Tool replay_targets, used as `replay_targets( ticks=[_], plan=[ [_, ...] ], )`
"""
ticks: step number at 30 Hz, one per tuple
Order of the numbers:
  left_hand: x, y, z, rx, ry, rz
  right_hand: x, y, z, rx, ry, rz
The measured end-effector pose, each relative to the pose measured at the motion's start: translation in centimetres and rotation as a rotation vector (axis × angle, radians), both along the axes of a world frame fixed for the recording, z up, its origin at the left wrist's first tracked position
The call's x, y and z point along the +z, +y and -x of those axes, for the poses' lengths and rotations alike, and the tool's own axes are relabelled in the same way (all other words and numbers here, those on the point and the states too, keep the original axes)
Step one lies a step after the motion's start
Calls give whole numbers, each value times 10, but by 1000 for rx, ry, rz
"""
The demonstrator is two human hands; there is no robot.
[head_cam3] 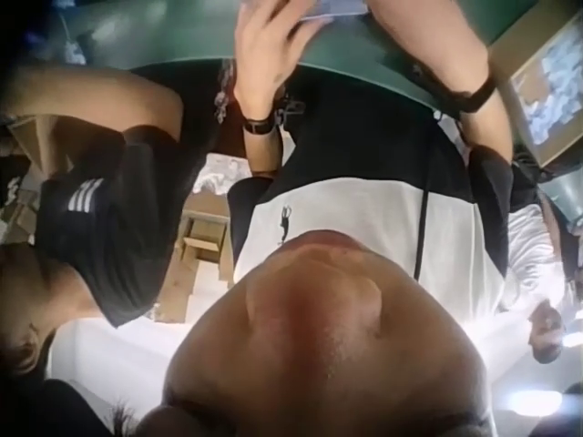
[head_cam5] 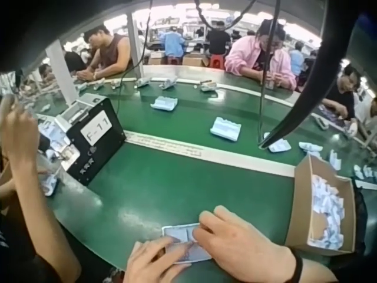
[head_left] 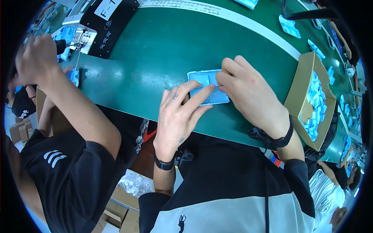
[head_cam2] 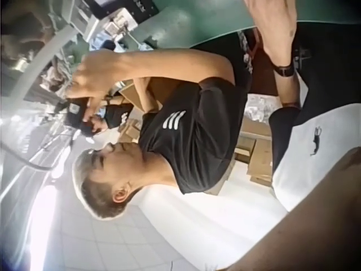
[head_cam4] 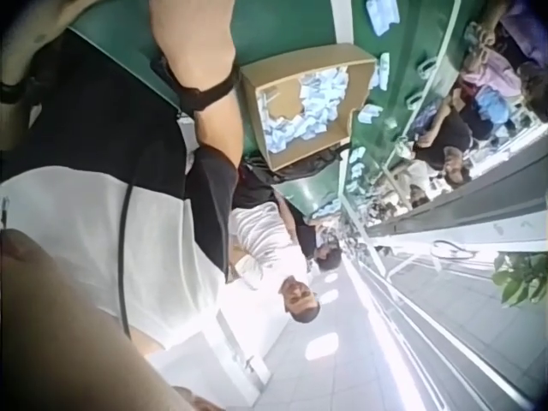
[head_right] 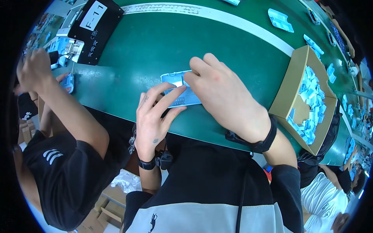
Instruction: The person picks up a blue plastic housing and a small blue component by hand, presses the component into the housing, and sets the assembled unit on the conveyor belt.
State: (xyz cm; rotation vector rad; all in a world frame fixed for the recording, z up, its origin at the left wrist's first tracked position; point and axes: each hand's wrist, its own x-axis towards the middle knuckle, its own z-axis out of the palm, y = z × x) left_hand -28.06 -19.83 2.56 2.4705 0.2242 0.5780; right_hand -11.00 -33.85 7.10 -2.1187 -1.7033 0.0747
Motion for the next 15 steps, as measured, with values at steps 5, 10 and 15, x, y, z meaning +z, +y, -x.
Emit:
replay_targets(
  ticks=[5,10,15],
  plan=[
    [4,1,-2,-11,52,-23,-1,5,-17,83,97,89],
    [16,4,-12,-59,55,-35,9,-6,-7,-8,-17,44],
    [34,-8,6,84,218,65,40,-66,-1,-338,160,-29]
  ],
)
